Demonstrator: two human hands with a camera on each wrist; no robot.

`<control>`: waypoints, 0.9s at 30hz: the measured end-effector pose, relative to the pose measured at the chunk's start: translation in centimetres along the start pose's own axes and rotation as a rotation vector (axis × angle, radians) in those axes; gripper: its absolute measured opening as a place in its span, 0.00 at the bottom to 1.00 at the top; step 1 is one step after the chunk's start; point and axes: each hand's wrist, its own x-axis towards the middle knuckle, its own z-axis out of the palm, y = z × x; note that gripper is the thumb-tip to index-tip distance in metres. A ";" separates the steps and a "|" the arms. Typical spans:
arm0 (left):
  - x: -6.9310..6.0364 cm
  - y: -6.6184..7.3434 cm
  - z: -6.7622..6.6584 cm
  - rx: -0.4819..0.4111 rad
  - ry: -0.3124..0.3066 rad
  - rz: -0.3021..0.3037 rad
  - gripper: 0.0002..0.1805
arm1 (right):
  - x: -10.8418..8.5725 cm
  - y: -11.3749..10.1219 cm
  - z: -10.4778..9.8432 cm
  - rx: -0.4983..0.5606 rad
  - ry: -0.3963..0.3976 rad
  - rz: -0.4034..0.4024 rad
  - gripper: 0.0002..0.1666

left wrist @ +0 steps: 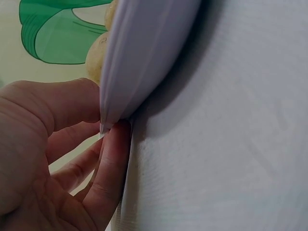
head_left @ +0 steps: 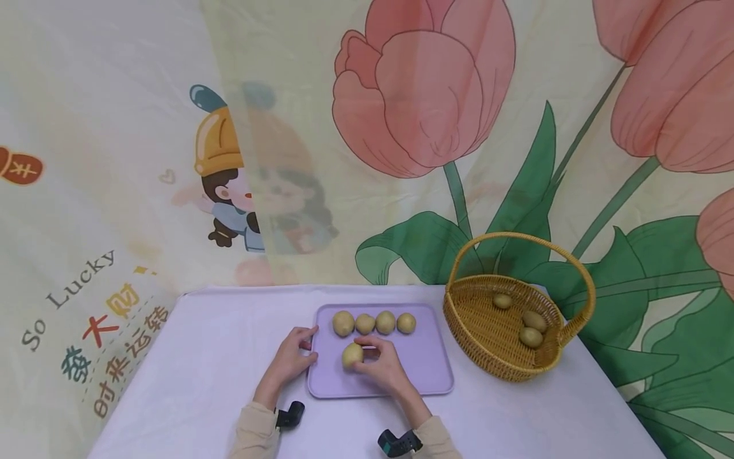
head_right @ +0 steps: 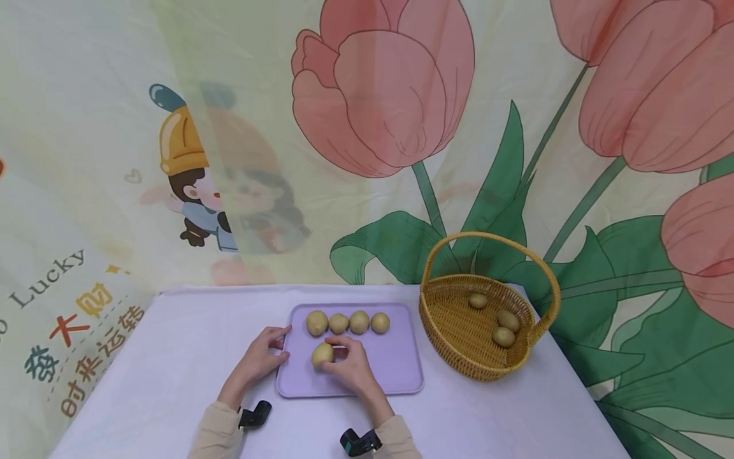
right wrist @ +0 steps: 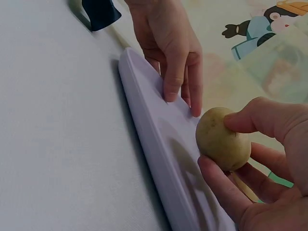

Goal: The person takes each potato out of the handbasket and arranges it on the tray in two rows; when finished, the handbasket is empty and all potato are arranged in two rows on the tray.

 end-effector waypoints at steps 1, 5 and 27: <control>0.0 0.0 0.0 0.002 -0.002 -0.001 0.32 | 0.0 0.1 0.2 -0.003 -0.005 -0.002 0.26; 0.0 -0.1 0.0 0.009 0.003 0.005 0.31 | 0.4 1.0 0.8 -0.019 -0.016 -0.017 0.27; 0.0 0.0 0.0 0.006 0.005 0.013 0.31 | 1.9 3.7 1.7 -0.087 -0.057 -0.049 0.27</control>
